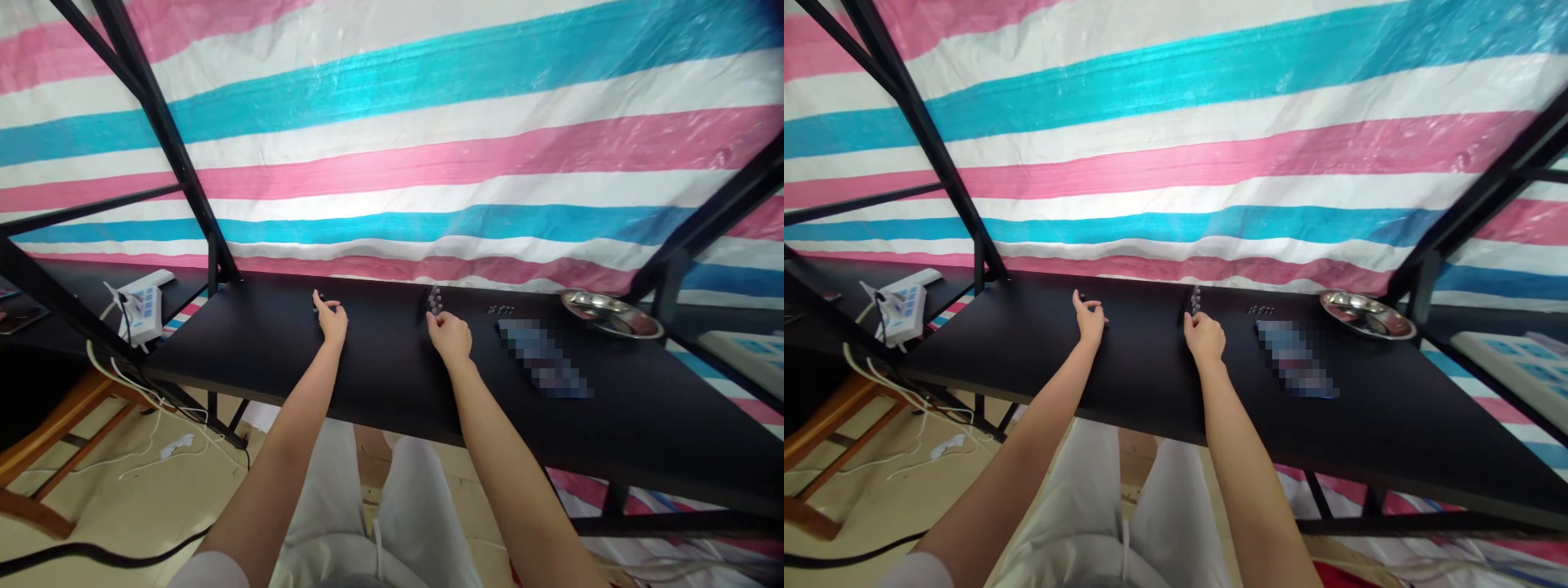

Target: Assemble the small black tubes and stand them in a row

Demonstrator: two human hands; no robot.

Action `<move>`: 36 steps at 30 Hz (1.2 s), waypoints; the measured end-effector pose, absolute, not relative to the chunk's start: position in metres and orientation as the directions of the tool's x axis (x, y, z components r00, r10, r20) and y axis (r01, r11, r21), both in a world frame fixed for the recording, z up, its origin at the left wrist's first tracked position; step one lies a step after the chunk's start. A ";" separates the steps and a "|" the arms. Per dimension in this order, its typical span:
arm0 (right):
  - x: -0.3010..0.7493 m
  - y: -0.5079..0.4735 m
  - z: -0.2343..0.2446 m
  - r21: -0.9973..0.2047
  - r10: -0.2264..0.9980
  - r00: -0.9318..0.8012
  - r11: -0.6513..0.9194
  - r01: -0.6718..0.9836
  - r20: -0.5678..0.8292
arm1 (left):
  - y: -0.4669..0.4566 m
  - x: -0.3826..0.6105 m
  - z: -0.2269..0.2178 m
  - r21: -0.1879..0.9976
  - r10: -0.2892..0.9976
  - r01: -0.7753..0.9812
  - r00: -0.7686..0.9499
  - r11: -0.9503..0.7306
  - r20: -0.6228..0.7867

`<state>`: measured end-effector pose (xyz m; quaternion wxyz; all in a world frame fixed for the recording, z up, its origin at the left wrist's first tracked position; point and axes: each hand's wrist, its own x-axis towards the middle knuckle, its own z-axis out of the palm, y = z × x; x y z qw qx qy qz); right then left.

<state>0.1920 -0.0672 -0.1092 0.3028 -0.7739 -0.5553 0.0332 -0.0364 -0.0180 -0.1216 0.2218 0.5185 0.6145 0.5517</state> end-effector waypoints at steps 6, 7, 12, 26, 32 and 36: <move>0.190 -0.068 -0.109 -0.517 0.873 0.371 -0.168 0.839 0.317 | -0.018 -0.038 -0.118 0.949 0.889 0.300 -0.402 -0.100 0.221; 0.190 -0.069 -0.109 -0.519 0.873 0.368 -0.164 0.839 0.319 | -0.018 -0.038 -0.118 0.949 0.892 0.299 -0.396 -0.098 0.217; 0.189 -0.068 -0.109 -0.514 0.875 0.375 -0.179 0.839 0.306 | -0.018 -0.039 -0.116 0.948 0.905 0.311 -0.379 -0.071 0.192; 0.188 -0.069 -0.107 -0.532 0.870 0.379 -0.168 0.830 0.316 | -0.017 -0.037 -0.120 0.952 0.902 0.278 -0.368 -0.124 0.225; 0.185 -0.070 -0.107 -0.559 0.856 0.373 -0.124 0.820 0.358 | -0.018 -0.032 -0.123 0.973 0.932 0.147 -0.291 -0.179 0.215; 0.185 -0.070 -0.108 -0.573 0.846 0.365 -0.087 0.815 0.390 | -0.021 -0.030 -0.122 0.985 0.936 0.088 -0.310 -0.149 0.169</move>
